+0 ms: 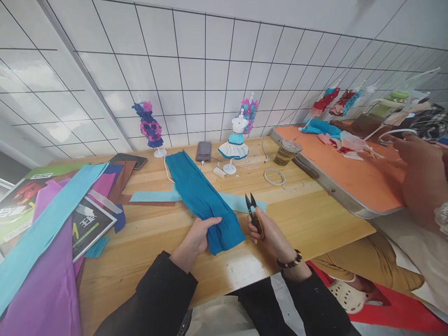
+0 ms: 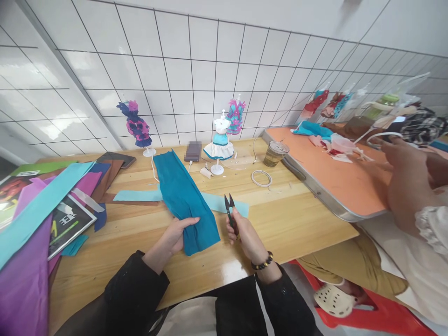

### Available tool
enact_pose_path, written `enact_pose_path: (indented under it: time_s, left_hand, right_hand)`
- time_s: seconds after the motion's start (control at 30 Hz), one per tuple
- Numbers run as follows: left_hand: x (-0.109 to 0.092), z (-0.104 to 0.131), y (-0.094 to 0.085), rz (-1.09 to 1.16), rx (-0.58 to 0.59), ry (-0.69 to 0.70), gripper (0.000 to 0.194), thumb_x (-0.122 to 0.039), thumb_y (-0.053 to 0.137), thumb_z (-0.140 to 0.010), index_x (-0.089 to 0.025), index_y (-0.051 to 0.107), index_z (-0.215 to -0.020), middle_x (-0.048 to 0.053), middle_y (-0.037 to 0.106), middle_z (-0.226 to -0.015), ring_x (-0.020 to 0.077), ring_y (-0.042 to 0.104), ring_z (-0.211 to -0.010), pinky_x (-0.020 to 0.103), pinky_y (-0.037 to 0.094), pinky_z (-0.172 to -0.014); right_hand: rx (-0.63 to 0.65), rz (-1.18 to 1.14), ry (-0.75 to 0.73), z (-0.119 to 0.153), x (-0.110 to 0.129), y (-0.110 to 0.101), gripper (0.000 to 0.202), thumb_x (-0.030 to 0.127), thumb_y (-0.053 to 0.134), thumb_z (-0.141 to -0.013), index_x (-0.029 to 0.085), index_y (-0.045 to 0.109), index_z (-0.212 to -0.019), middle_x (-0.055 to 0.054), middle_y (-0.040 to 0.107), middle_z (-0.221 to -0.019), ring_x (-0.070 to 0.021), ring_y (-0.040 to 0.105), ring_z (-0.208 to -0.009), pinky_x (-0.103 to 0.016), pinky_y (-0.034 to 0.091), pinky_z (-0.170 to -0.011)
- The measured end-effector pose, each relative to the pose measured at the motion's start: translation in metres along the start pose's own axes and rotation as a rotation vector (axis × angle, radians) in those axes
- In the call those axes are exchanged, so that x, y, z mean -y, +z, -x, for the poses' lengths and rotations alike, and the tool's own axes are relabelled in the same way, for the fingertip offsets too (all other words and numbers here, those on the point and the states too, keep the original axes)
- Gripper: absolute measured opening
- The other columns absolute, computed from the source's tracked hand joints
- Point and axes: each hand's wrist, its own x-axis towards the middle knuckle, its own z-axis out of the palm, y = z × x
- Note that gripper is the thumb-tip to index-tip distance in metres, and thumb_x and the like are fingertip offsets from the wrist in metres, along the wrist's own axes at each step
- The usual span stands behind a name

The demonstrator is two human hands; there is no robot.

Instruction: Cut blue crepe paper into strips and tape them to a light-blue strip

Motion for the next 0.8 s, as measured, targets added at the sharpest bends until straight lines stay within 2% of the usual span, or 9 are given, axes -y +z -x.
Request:
enact_pose_path:
  time_s: [0.13,0.23,0.33,0.47,0.6,0.7,0.8]
  left_hand:
    - [-0.001,0.004,0.001,-0.01,0.084,0.0,0.04,-0.015,0.071,-0.062,-0.013,0.062,-0.101,0.012,0.067,-0.103,0.0276,0.062,-0.096,0.042,0.049,-0.085]
    - [-0.002,0.007,0.004,-0.028,0.174,-0.018,0.037,-0.017,0.07,-0.064,-0.012,0.063,-0.1,0.013,0.066,-0.103,0.0285,0.062,-0.094,0.044,0.049,-0.085]
    - [-0.001,0.008,0.005,-0.052,0.192,-0.041,0.038,-0.017,0.071,-0.063,-0.011,0.063,-0.099,0.013,0.067,-0.102,0.0288,0.062,-0.093,0.044,0.048,-0.086]
    - [-0.003,0.005,0.005,0.009,0.136,-0.1,0.043,-0.028,0.07,-0.067,-0.011,0.061,-0.105,0.015,0.066,-0.104,0.0292,0.062,-0.094,0.044,0.048,-0.087]
    - [-0.014,0.001,0.002,0.152,0.039,-0.163,0.047,-0.043,0.06,-0.073,-0.01,0.061,-0.106,0.015,0.066,-0.103,0.0302,0.062,-0.093,0.046,0.049,-0.085]
    - [-0.021,-0.003,-0.001,0.224,-0.054,-0.107,0.04,-0.04,0.058,-0.075,-0.011,0.062,-0.102,0.014,0.067,-0.1,0.0301,0.063,-0.091,0.046,0.05,-0.082]
    - [-0.023,-0.009,-0.006,0.237,-0.175,-0.023,0.026,-0.025,0.057,-0.073,-0.011,0.062,-0.095,0.012,0.069,-0.093,0.0271,0.065,-0.084,0.043,0.051,-0.079]
  right_hand:
    - [-0.048,0.137,-0.113,-0.017,-0.004,0.011,0.04,0.054,0.059,-0.072,0.019,0.043,-0.062,0.008,0.031,-0.046,-0.0057,0.027,-0.04,-0.021,0.024,-0.041]
    - [0.008,0.121,-0.103,-0.024,-0.001,0.015,0.039,0.052,0.059,-0.072,0.018,0.043,-0.06,0.008,0.031,-0.044,-0.006,0.029,-0.04,-0.022,0.024,-0.042]
    - [0.047,0.087,-0.071,-0.03,-0.002,0.016,0.037,0.047,0.067,-0.066,0.018,0.044,-0.062,0.008,0.034,-0.047,-0.0056,0.029,-0.042,-0.021,0.023,-0.043]
    - [0.027,0.055,-0.063,-0.033,-0.006,0.013,0.036,0.04,0.073,-0.06,0.018,0.048,-0.074,0.009,0.037,-0.051,-0.0054,0.03,-0.045,-0.021,0.024,-0.045]
    - [0.049,0.123,-0.107,-0.032,-0.006,0.011,0.035,0.039,0.074,-0.06,0.018,0.049,-0.074,0.008,0.038,-0.054,-0.0051,0.03,-0.047,-0.021,0.022,-0.046]
    - [0.061,0.174,-0.129,-0.032,-0.005,0.01,0.034,0.038,0.074,-0.06,0.018,0.05,-0.073,0.008,0.038,-0.055,-0.0054,0.03,-0.048,-0.021,0.022,-0.046]
    - [0.067,0.202,-0.128,-0.033,-0.007,0.009,0.034,0.039,0.073,-0.06,0.018,0.049,-0.073,0.008,0.038,-0.055,-0.0057,0.03,-0.048,-0.021,0.022,-0.046]
